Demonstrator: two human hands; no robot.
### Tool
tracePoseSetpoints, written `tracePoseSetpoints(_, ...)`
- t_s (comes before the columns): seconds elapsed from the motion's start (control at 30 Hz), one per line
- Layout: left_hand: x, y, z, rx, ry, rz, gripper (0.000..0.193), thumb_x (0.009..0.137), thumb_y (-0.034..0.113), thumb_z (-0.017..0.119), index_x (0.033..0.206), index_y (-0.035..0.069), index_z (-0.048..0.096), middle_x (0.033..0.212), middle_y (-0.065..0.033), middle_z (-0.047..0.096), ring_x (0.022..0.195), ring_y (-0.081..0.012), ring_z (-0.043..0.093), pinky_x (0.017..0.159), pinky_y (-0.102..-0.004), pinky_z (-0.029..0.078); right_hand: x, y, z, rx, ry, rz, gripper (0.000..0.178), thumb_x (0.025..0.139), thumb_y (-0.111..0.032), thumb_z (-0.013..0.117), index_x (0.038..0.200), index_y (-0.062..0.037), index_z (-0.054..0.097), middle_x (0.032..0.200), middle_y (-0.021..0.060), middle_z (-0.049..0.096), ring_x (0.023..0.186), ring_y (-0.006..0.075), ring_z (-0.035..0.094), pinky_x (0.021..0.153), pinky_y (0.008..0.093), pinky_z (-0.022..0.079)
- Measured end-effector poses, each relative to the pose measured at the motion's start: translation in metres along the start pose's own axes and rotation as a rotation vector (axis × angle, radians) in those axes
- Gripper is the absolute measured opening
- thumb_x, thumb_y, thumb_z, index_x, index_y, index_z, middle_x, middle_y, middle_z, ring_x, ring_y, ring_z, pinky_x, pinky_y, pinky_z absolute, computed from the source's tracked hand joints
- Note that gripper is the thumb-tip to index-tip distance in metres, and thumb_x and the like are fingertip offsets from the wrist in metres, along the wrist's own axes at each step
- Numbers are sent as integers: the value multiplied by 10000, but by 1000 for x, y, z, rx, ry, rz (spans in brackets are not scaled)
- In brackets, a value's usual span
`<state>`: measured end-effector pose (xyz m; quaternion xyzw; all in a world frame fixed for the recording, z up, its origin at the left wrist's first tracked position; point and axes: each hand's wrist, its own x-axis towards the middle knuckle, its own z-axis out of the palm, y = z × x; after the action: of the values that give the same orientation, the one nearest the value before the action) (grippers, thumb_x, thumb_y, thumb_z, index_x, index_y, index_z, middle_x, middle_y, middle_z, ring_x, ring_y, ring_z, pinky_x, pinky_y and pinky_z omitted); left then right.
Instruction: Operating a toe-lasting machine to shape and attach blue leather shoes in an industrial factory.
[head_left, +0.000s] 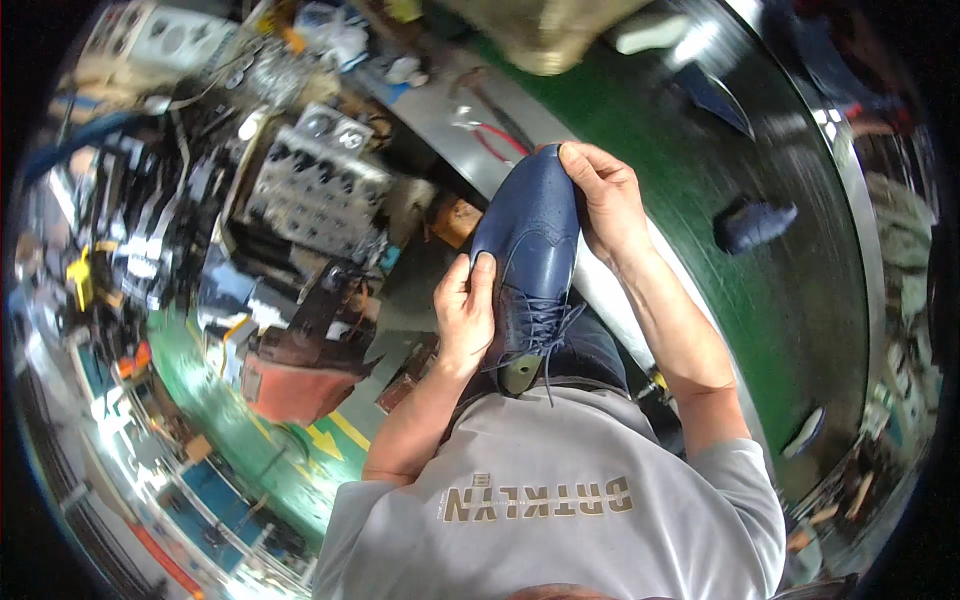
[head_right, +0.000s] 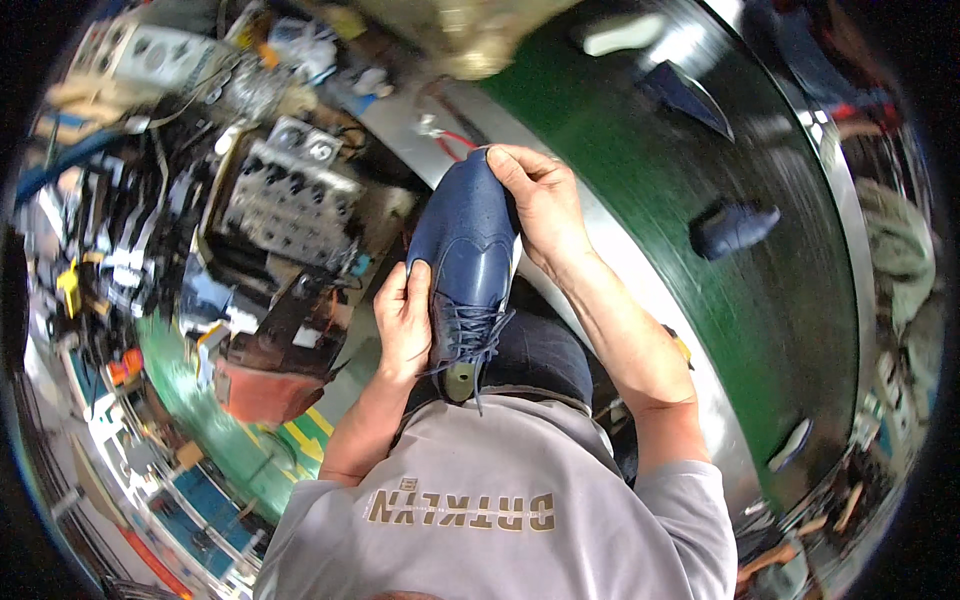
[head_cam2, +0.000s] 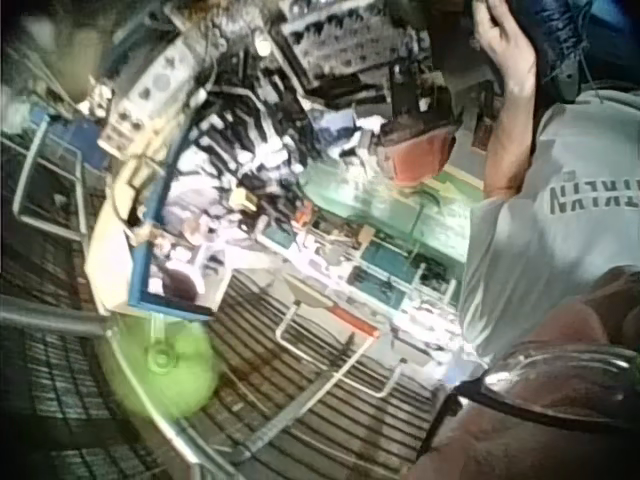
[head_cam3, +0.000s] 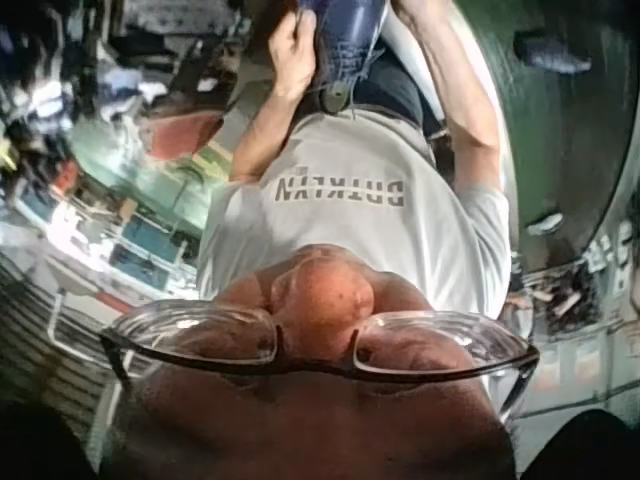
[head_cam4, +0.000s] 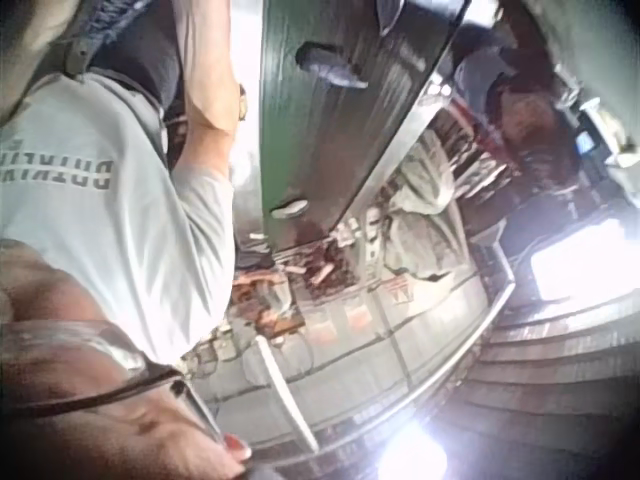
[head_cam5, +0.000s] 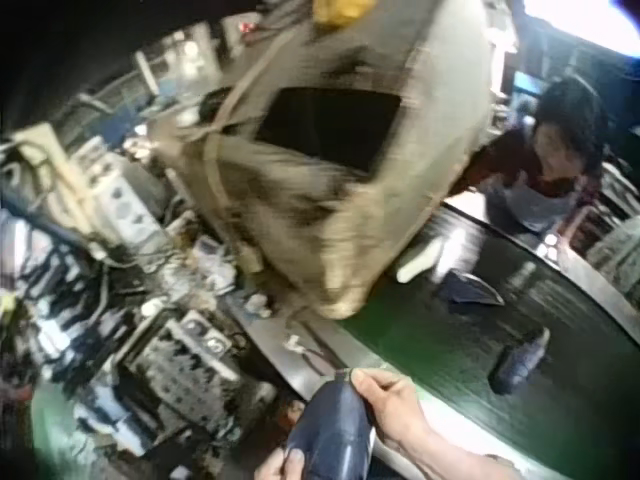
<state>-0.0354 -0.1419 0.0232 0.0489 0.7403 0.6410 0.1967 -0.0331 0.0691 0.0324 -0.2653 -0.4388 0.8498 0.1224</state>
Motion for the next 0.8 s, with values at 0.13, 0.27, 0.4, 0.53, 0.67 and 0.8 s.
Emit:
tracePoseSetpoints(0.13,-3,23,-74,100,169,78,282,1014,204,540,800,23,564,733,80,454,686,-28,364,592,-207,330,13,9,105,-175,-183,-161,216,959,-235,633,949,-20,652,816,-12,634,720,57,546,656,222,458)
tracePoseSetpoints(0.27,-16,52,-149,-150,294,78,258,1015,205,537,836,25,583,739,83,460,691,-22,368,609,-197,329,12,13,211,-188,-411,48,231,977,-252,598,941,-28,643,888,17,656,772,58,571,684,225,472)
tracePoseSetpoints(0.4,-17,79,-219,-215,446,122,235,1022,192,514,901,7,593,789,66,515,710,-22,414,629,-190,360,20,51,294,-524,-429,-514,320,1009,-317,537,887,-31,615,776,-52,557,680,38,461,635,227,413)
tracePoseSetpoints(0.53,3,113,-250,-168,917,90,242,1031,182,484,987,-14,618,827,33,576,729,-36,481,653,-207,416,5,56,397,-365,-659,-82,344,1030,-312,479,859,-38,596,774,-32,506,740,52,460,688,230,404)
tracePoseSetpoints(0.67,-13,112,-337,-332,859,89,251,1035,181,469,1048,-17,622,906,-9,632,783,-61,558,708,-224,473,3,97,468,-154,-699,-144,403,1042,-365,427,796,-91,591,652,-67,454,601,49,393,589,217,361)
tracePoseSetpoints(0.8,-11,120,-402,-466,730,130,274,1040,203,451,1095,-12,611,960,-28,654,799,-67,599,730,-233,506,-3,144,478,-149,-767,103,438,1044,-400,409,770,-104,580,666,-55,504,568,44,404,529,204,324)
